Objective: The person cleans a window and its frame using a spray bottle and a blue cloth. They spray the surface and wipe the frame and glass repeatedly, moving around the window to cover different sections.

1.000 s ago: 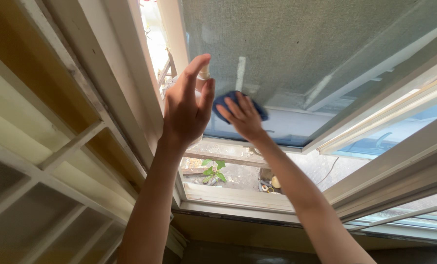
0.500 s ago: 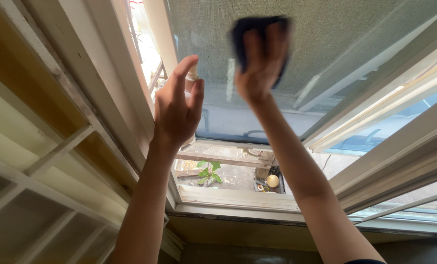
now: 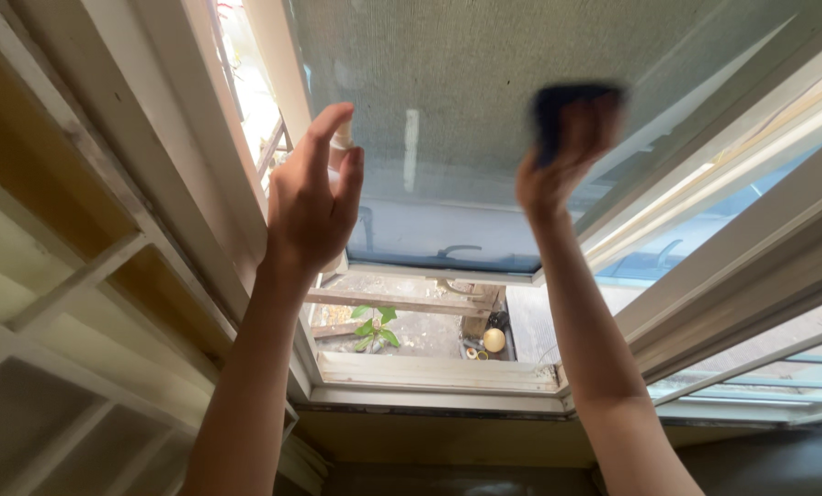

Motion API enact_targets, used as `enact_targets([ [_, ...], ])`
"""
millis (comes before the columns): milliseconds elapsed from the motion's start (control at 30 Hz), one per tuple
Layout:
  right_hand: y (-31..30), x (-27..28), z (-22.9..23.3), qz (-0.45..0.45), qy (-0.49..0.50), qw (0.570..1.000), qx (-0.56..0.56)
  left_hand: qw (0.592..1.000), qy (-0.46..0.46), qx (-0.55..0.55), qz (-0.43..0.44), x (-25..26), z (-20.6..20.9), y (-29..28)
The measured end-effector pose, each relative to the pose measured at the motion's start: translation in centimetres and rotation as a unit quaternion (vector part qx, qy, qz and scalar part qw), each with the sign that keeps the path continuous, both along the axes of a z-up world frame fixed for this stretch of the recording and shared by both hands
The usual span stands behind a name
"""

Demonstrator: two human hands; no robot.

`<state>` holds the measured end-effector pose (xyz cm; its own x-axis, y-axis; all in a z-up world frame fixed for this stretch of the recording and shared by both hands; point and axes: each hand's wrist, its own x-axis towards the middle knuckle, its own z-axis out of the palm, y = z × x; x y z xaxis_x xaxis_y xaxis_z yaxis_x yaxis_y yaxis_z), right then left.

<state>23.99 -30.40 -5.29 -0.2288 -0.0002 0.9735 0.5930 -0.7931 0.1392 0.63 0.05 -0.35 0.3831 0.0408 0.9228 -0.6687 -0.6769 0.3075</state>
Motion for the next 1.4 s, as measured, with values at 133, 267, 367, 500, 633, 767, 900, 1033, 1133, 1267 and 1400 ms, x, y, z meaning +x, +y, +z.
enact_targets([
  [133,5.3,-1.4,8.5,0.086,-0.024,0.986,0.143,1.000,0.011,-0.008,-0.001,-0.2,0.2,-0.1],
  [267,12.7,-3.4,7.5,0.005,0.006,1.000,-0.023,1.000,0.009,-0.001,0.011,-0.3,0.4,-0.3],
  [367,14.3,-4.2,2.8,0.009,0.010,0.986,-0.167,1.000,-0.001,0.000,0.017,-0.4,0.4,-0.3],
  [500,9.4,-2.6,-4.3,-0.013,0.049,0.967,-0.251,1.000,0.010,0.001,0.014,-0.3,0.3,-0.4],
  [633,0.4,-0.3,-5.6,-0.020,0.083,0.990,-0.109,1.000,0.021,0.003,0.022,-0.7,0.5,-0.5],
  [767,-4.4,0.3,1.9,0.057,0.029,0.985,0.162,1.000,0.019,-0.002,0.025,-0.8,0.7,-0.8],
  [900,-0.1,0.4,8.6,0.071,-0.021,0.970,0.233,0.999,0.001,0.014,0.037,-0.6,0.7,-0.9],
  [1033,6.0,-1.3,5.6,0.034,-0.019,0.998,0.053,0.999,0.025,0.006,0.043,-0.1,0.6,-0.9],
  [1133,5.9,-2.4,-0.4,-0.019,0.058,0.987,-0.152,0.998,-0.022,0.029,0.048,0.2,0.4,-0.9],
  [1267,0.6,-1.6,-5.2,-0.022,0.095,0.975,-0.198,0.999,-0.006,0.027,0.040,-0.1,0.1,-0.9],
  [1400,-4.3,-1.7,-1.9,-0.011,0.032,0.999,-0.028,0.999,-0.001,0.023,0.045,-0.3,0.3,-0.9],
])
